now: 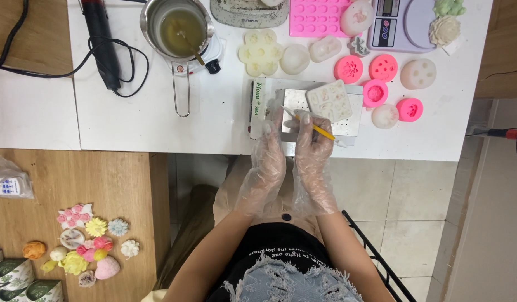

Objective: The person cleans a silicone candle mold with a detailing tool and uses a heat gun to refine a wax piece.

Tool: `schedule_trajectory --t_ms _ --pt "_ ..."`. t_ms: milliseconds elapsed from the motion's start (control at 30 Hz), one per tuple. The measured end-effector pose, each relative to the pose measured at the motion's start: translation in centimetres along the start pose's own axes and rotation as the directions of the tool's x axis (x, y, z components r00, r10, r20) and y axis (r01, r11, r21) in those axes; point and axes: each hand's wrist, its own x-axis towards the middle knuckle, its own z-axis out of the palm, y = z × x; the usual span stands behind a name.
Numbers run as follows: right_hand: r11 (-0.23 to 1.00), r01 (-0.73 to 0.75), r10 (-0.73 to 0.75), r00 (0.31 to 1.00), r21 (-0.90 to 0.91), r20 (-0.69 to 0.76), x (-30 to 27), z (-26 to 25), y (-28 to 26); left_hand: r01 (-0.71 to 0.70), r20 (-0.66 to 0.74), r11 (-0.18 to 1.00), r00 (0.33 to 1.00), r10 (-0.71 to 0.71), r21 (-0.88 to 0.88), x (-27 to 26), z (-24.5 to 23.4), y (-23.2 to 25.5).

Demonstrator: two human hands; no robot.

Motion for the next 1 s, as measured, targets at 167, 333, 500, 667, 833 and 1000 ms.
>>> schedule_trajectory --t_ms 167,333,500,667,833,1000 --pt "0.999 0.01 -0.01 1.0 0.033 -0.01 -0.3 -0.1 0.6 0.054 -0.051 0.998 0.997 -0.053 0.014 0.1 0.6 -1.9" --pt "0.999 0.045 -0.045 0.999 -0.014 -0.01 -0.8 -0.2 1.0 0.065 -0.077 0.998 0.995 -0.066 -0.017 -0.2 0.8 -2.7" --pt "0.999 -0.008 0.006 0.999 -0.033 -0.046 -1.1 0.2 0.2 0.169 -0.077 0.985 0.983 -0.166 0.037 -0.7 0.7 -3.9" --pt "0.964 -0.216 0.227 0.972 0.157 -0.056 -1.0 1.4 -1.7 0.163 0.046 0.876 0.986 -0.159 -0.454 -0.6 0.7 -5.3" --pt "0.918 -0.283 0.293 0.956 0.277 0.005 -0.4 4.5 -5.3 0.235 0.085 0.538 0.953 -0.289 -0.809 -0.2 -2.1 -0.8" --pt "0.907 -0.278 0.246 0.959 0.316 0.138 2.3 9.3 -6.5 0.129 0.073 0.397 0.986 -0.152 -0.909 2.9 -7.3 2.9"
